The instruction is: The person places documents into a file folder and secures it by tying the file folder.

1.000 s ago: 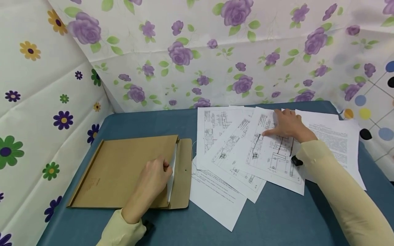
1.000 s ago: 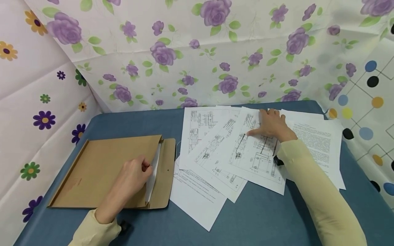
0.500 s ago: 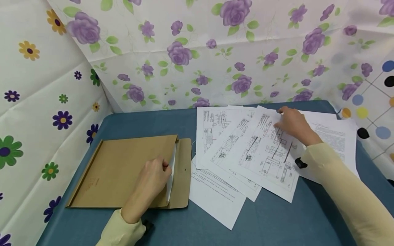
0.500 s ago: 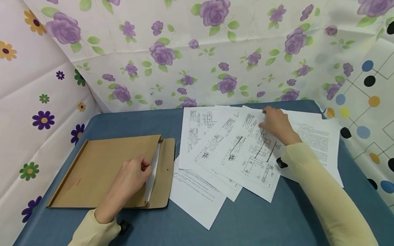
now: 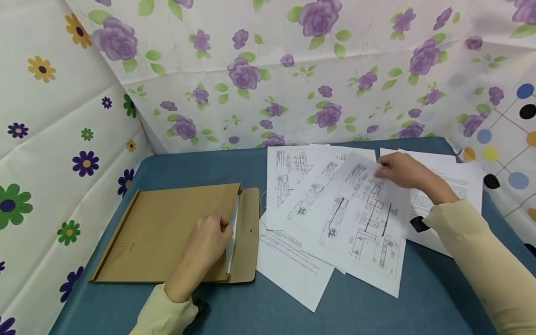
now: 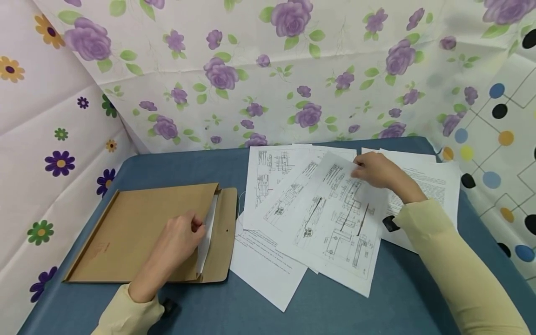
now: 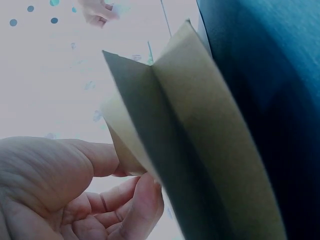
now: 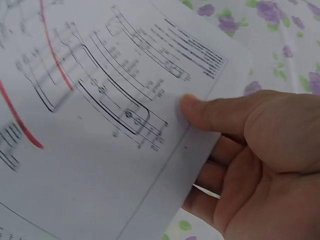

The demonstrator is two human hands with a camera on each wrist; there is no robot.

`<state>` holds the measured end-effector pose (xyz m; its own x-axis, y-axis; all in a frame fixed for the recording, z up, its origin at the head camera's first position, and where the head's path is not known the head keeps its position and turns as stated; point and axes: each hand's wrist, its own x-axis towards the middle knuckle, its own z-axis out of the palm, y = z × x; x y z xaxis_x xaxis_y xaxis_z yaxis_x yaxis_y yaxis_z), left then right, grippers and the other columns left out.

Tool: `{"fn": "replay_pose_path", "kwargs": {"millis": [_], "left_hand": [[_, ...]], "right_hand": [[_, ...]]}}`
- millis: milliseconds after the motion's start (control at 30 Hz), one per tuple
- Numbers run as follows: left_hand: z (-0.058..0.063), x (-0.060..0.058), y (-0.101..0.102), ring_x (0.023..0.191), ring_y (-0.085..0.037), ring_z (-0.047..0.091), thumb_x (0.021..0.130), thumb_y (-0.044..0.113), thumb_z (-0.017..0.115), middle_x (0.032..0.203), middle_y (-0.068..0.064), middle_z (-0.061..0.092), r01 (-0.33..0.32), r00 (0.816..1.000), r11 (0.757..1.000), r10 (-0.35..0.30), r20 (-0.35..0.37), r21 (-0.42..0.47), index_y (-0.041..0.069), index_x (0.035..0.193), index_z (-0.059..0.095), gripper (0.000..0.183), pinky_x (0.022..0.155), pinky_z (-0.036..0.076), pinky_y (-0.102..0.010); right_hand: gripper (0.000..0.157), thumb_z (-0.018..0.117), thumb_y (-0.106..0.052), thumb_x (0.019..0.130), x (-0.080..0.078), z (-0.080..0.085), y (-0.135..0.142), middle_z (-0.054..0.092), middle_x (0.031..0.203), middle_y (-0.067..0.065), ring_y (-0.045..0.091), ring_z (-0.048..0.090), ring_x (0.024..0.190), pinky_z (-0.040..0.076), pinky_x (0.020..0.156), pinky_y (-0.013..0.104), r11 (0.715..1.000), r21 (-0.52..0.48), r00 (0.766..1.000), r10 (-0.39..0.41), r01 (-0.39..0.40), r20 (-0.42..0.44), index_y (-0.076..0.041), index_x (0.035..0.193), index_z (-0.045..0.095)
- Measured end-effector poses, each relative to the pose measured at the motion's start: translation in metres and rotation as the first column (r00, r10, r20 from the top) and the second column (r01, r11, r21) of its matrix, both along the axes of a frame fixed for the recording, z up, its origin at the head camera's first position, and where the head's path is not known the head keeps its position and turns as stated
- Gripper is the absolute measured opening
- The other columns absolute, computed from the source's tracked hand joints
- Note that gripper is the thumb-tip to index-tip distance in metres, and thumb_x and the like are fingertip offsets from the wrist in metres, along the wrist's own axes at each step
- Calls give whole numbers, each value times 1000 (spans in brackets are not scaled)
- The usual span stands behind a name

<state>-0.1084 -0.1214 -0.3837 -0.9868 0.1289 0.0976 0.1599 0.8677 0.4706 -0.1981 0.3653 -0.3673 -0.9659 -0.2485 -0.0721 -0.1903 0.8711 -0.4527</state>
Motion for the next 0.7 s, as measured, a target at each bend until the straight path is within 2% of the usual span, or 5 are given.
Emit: {"fn": "replay_pose_path", "kwargs": {"millis": [167, 233, 333, 500, 700], "left_hand": [[1, 0, 0, 60, -18, 53, 90, -1, 67, 74, -8, 60, 0, 1000, 1000, 0, 2, 0, 2, 86, 63, 6, 53, 44, -30], [1, 0, 0, 60, -18, 53, 90, 0, 67, 74, -8, 60, 0, 1000, 1000, 0, 2, 1, 1, 87, 64, 5, 53, 45, -30], [0, 0, -1, 60, -18, 53, 90, -1, 66, 75, -8, 60, 2, 1000, 1000, -2, 0, 2, 1, 87, 64, 4, 53, 44, -30], [0, 0, -1, 60, -18, 53, 90, -1, 67, 74, -8, 60, 5, 1000, 1000, -5, -7, -2, 2, 87, 63, 5, 53, 44, -30], [1, 1, 0, 60, -18, 53, 90, -1, 67, 74, -8, 60, 5, 1000, 1000, -5, -11, -1, 2, 86, 63, 6, 53, 44, -30]], "right_hand": [[11, 71, -17, 98, 14, 13, 0, 59, 77, 4, 19, 53, 66, 40, 62, 32, 995, -59, 995, 79, -75, 65, -8, 94, 66], [10, 71, -16, 98, 19, 18, 1, 65, 81, 4, 19, 61, 67, 48, 60, 30, 990, -121, 990, 90, -77, 105, -7, 102, 70], [23, 70, -19, 99, 23, 22, 4, 72, 92, 8, 23, 71, 68, 58, 59, 35, 972, -229, 979, 98, -54, 181, -4, 117, 71], [31, 69, -21, 100, 28, 24, 9, 74, 103, 16, 34, 75, 73, 60, 60, 44, 916, -402, 950, 125, 2, 288, 2, 122, 70], [33, 65, -18, 103, 32, 20, 6, 74, 110, 20, 44, 74, 82, 60, 64, 51, 831, -557, 919, 214, 7, 331, 4, 127, 66]]}}
